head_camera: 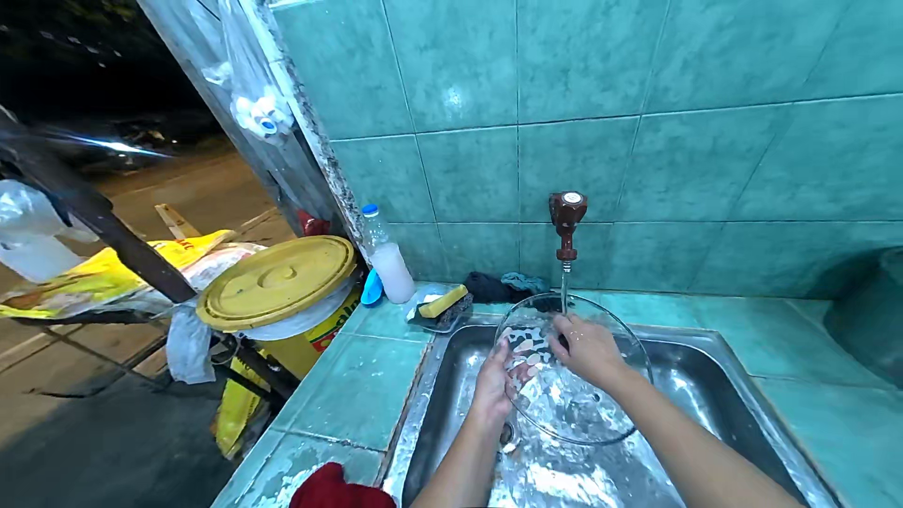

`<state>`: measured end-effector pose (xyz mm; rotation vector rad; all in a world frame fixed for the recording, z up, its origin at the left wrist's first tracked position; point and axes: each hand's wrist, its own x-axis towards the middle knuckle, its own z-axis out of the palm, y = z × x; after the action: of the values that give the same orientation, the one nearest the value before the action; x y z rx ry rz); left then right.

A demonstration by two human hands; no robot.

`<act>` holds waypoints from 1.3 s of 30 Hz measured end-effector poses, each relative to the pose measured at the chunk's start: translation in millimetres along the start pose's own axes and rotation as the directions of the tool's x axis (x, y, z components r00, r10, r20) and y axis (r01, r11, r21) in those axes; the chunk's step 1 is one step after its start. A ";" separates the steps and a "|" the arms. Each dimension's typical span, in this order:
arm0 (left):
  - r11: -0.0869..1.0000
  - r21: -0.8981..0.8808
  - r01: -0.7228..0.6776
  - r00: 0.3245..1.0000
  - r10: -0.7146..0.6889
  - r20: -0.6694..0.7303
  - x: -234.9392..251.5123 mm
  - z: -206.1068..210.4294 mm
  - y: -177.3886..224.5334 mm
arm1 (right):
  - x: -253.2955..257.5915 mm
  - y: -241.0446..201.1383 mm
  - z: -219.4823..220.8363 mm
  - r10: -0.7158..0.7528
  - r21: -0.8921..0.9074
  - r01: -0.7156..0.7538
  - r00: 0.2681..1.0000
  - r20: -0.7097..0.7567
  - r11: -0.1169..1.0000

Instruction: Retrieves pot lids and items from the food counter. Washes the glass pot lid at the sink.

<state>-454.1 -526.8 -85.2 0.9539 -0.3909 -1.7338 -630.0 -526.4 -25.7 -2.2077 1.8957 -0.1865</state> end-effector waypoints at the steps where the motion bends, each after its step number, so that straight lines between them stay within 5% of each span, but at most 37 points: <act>1: 1.000 0.019 0.001 1.000 -0.002 0.016 0.7 1.0 -0.5 | -1.6 -0.2 -0.1 0.017 0.004 -0.017 1.000 -0.003 1.000; 5: 0.999 0.036 0.019 0.998 -0.021 0.053 2.3 5.3 -1.3 | -8.6 7.9 -0.7 0.067 0.111 -0.063 0.997 -0.038 0.992; 8: 0.999 0.031 0.024 0.998 -0.026 0.064 2.0 5.4 -0.6 | -11.4 34.1 5.4 0.103 0.302 -0.039 0.975 -0.198 0.952; 12: 0.997 0.064 0.042 0.997 -0.046 0.060 5.7 -1.7 8.1 | -21.8 83.9 18.9 0.368 0.507 -0.208 0.899 -0.238 0.836; 14: 0.989 0.142 0.036 0.997 -0.045 0.067 7.8 0.5 13.7 | -30.2 97.5 32.5 0.530 0.799 -0.269 0.845 -0.072 0.538; 17: 0.908 0.413 -0.075 0.997 0.057 0.055 14.5 7.8 18.7 | -53.1 100.6 49.5 0.502 0.977 -0.179 0.838 0.214 -0.117; 19: 0.715 0.672 -0.193 0.980 0.179 0.091 21.4 13.0 17.3 | -65.5 99.9 59.0 0.491 0.945 -0.069 0.841 0.227 -0.319; 22: 0.069 0.961 -0.268 0.944 0.218 0.248 17.3 29.7 15.1 | -72.8 90.0 65.8 0.595 0.917 0.081 0.782 0.185 -0.391; 24: -0.298 0.909 -0.290 0.930 0.135 0.341 9.8 41.8 5.0 | -73.8 83.0 65.6 0.635 0.911 0.134 0.756 0.161 -0.390; 26: -0.422 0.829 -0.366 0.905 0.047 0.423 4.6 48.8 -10.7 | -70.7 77.4 66.5 0.663 0.902 0.179 0.734 0.143 -0.393; 31: -0.232 0.727 -0.647 0.752 -0.035 0.658 -2.7 53.4 -27.2 | -68.4 64.5 73.1 0.685 0.875 0.219 0.711 0.160 -0.432; 36: -0.156 0.748 -0.645 0.760 -0.031 0.649 4.1 62.9 -18.4 | -68.4 52.3 84.5 0.692 0.840 0.237 0.692 0.206 -0.488; 39: -0.218 0.710 -0.670 0.734 -0.054 0.677 6.7 65.6 -16.8 | -67.6 48.2 84.9 0.706 0.839 0.241 0.674 0.217 -0.488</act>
<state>-515.3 -538.9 -58.0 1.1292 -2.4643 -0.7221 -666.3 -459.1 -116.5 -0.0488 1.1165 -1.7971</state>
